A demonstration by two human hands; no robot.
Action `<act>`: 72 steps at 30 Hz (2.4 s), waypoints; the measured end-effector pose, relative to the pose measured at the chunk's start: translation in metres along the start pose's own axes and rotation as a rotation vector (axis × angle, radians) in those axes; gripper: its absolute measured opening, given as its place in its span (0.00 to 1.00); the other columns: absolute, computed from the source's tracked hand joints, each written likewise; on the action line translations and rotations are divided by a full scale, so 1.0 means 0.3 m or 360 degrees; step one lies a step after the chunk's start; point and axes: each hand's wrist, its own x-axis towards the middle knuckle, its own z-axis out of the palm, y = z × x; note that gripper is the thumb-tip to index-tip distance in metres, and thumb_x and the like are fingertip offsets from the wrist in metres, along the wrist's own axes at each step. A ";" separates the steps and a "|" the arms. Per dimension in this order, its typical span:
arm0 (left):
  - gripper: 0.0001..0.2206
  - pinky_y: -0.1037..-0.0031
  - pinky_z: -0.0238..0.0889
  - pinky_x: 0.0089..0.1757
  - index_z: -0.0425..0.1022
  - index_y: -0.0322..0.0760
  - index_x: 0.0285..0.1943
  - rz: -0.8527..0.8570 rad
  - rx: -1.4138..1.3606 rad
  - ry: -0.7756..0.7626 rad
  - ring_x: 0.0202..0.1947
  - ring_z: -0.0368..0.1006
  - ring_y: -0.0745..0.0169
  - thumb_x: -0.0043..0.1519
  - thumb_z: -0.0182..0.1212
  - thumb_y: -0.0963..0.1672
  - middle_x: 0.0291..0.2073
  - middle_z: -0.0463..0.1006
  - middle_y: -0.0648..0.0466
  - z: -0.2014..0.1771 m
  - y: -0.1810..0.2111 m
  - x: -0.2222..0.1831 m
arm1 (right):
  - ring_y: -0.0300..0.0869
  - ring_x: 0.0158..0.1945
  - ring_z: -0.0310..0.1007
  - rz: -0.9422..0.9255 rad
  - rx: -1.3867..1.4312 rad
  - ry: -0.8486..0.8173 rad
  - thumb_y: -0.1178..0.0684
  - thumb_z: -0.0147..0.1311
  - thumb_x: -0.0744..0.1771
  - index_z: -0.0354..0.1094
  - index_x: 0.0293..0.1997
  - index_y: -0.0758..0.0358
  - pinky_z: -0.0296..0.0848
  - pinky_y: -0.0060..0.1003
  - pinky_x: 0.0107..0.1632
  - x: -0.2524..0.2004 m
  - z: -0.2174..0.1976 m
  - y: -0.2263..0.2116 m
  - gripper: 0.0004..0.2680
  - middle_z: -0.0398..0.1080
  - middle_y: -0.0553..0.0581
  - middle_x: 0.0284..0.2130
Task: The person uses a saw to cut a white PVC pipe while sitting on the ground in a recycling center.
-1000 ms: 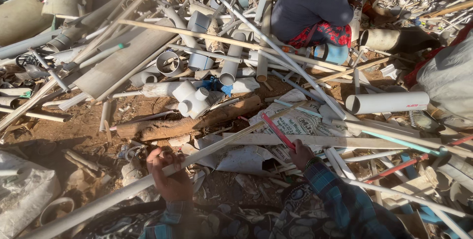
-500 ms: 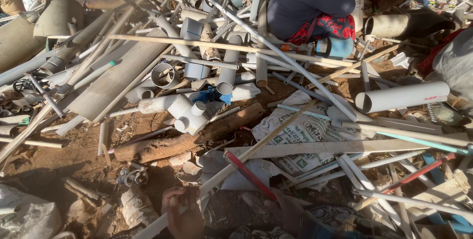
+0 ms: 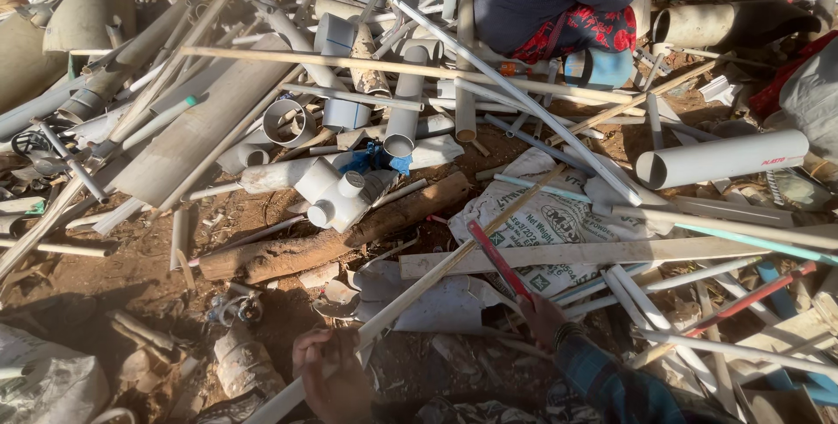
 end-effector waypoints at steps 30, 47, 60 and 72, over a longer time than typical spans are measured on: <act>0.12 0.58 0.60 0.43 0.72 0.27 0.47 0.0057 0.0093 -0.0027 0.29 0.58 0.62 0.71 0.49 0.44 0.27 0.57 0.56 0.053 0.068 -0.013 | 0.40 0.14 0.49 -0.0157 0.0042 0.0247 0.37 0.40 0.73 0.60 0.67 0.67 0.62 0.48 0.20 0.036 -0.044 0.004 0.22 0.55 0.54 0.16; 0.12 0.59 0.59 0.44 0.71 0.23 0.50 0.0098 -0.0049 -0.0172 0.31 0.58 0.65 0.74 0.49 0.43 0.29 0.58 0.56 0.000 0.074 -0.020 | 0.39 0.13 0.53 -0.0509 0.0166 -0.0197 0.34 0.42 0.72 0.64 0.41 0.65 0.62 0.39 0.18 -0.143 0.120 -0.123 0.20 0.58 0.52 0.15; 0.11 0.59 0.59 0.44 0.70 0.25 0.48 0.0036 0.0040 -0.0101 0.30 0.58 0.63 0.72 0.49 0.43 0.28 0.56 0.56 0.016 0.081 -0.023 | 0.40 0.11 0.57 -0.0498 -0.0138 0.0180 0.35 0.38 0.69 0.64 0.59 0.59 0.66 0.42 0.17 -0.040 -0.023 -0.106 0.21 0.58 0.54 0.11; 0.11 0.59 0.59 0.44 0.71 0.23 0.48 0.0038 -0.0021 -0.0123 0.30 0.58 0.63 0.70 0.49 0.42 0.27 0.57 0.58 0.026 0.060 -0.023 | 0.38 0.13 0.52 -0.0280 -0.0174 0.0311 0.35 0.39 0.71 0.67 0.49 0.64 0.64 0.44 0.20 0.092 -0.134 -0.029 0.19 0.61 0.55 0.16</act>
